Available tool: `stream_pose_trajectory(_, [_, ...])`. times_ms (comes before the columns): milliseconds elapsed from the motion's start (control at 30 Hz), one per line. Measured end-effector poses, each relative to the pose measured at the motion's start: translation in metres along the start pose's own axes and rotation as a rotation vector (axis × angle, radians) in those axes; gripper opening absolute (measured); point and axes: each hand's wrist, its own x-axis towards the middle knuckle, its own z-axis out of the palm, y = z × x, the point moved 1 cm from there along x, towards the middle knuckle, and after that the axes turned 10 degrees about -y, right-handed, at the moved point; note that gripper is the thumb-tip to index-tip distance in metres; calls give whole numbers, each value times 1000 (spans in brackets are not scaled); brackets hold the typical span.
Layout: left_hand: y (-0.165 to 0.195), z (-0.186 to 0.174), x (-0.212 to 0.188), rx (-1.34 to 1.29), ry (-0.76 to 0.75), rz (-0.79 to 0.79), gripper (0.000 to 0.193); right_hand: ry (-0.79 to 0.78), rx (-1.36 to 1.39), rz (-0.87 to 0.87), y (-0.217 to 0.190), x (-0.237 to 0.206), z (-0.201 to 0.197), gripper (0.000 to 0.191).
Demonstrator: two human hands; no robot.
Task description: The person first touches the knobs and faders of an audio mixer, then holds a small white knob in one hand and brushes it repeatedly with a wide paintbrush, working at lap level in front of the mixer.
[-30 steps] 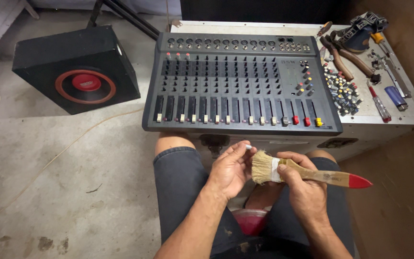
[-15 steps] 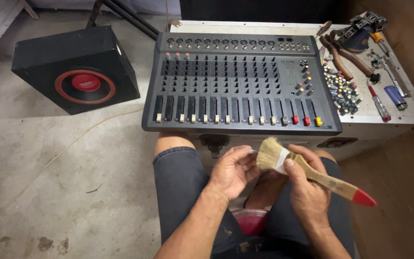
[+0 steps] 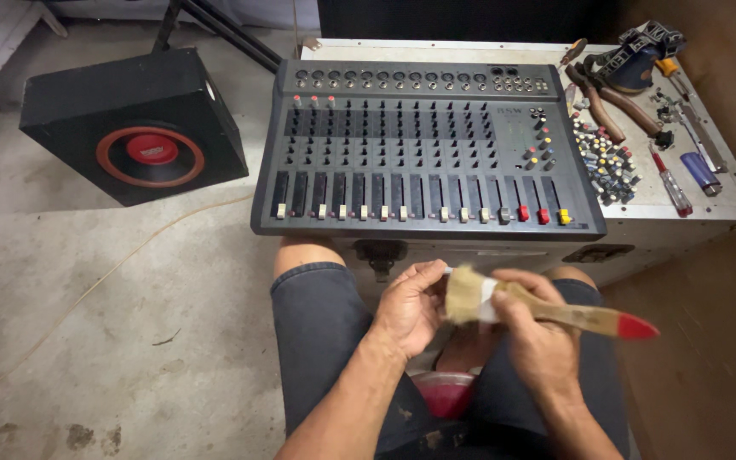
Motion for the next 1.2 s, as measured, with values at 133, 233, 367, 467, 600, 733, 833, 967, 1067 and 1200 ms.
stream_pose_trajectory(133, [-4,-2,0,-43,1,-10,5,94,44,-143,-4,-3,1,31])
stream_pose_trajectory(233, [-6,0,0,-51,-29,-2,8,9,23,-53,-3,1,5,29])
stream_pose_trajectory(367, [0,0,0,-50,-4,4,9,-84,52,166,-2,3,3,26])
stream_pose_trajectory(467, [2,0,0,-32,-7,6,8,-82,108,152,-4,1,2,26])
stream_pose_trajectory(600, [2,-3,0,-20,-17,31,12,-36,128,134,-8,2,2,25])
stream_pose_trajectory(733, [2,-6,1,-38,1,20,12,-10,130,128,-8,3,1,24])
stream_pose_trajectory(833, [3,-7,0,-29,-19,25,13,-5,122,93,-6,4,1,25])
stream_pose_trajectory(967, [2,-6,1,-16,-13,37,14,-2,121,82,-3,3,0,25])
stream_pose_trajectory(1067, [-1,-6,3,38,11,44,14,35,11,19,-4,1,2,26])
stream_pose_trajectory(1200, [-5,-9,3,58,8,48,13,-2,274,-73,-4,-1,11,32])
